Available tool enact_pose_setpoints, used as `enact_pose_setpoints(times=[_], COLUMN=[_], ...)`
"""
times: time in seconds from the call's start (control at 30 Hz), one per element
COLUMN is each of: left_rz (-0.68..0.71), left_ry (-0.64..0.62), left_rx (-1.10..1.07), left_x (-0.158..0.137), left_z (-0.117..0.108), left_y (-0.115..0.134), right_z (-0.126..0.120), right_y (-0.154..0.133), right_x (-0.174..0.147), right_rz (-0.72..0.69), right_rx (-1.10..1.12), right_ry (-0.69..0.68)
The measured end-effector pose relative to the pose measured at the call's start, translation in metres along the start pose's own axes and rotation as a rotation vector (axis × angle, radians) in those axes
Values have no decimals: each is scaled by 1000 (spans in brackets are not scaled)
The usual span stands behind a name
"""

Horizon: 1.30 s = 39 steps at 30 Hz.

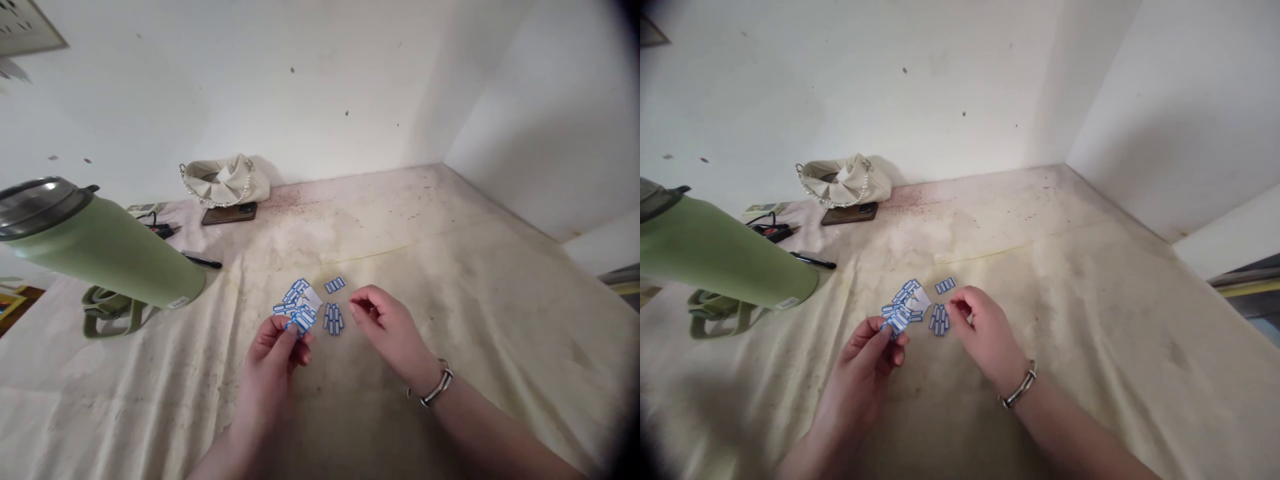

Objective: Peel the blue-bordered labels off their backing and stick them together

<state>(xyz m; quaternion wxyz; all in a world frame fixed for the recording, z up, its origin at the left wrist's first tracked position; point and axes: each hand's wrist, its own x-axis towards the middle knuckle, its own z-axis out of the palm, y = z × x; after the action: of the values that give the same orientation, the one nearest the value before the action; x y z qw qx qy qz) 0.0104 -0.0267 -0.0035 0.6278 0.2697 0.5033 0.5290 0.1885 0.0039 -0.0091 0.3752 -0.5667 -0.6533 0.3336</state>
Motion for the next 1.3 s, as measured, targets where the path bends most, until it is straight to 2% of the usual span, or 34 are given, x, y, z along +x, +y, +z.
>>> enact_pose_setpoints(times=[0.07, 0.2, 0.37, 0.67, 1.07, 1.3], left_rz=[12, 19, 7, -12, -32, -27], left_ry=[35, 59, 65, 31, 26, 23], left_rx=[-24, -24, -4, 12, 2, 14], left_x=[1, 1, 0, 2, 1, 2], left_z=[-2, -2, -1, -1, 2, 1], left_y=[1, 2, 1, -2, -1, -3], right_z=[2, 13, 22, 20, 2, 1], right_y=[8, 18, 18, 18, 10, 12], right_x=[4, 7, 9, 11, 7, 7], right_rz=[-60, -171, -172, -157, -73, -34], right_rx=[-162, -343, -436, -415, -164, -233], right_ry=[8, -101, -147, -161, -228, -238])
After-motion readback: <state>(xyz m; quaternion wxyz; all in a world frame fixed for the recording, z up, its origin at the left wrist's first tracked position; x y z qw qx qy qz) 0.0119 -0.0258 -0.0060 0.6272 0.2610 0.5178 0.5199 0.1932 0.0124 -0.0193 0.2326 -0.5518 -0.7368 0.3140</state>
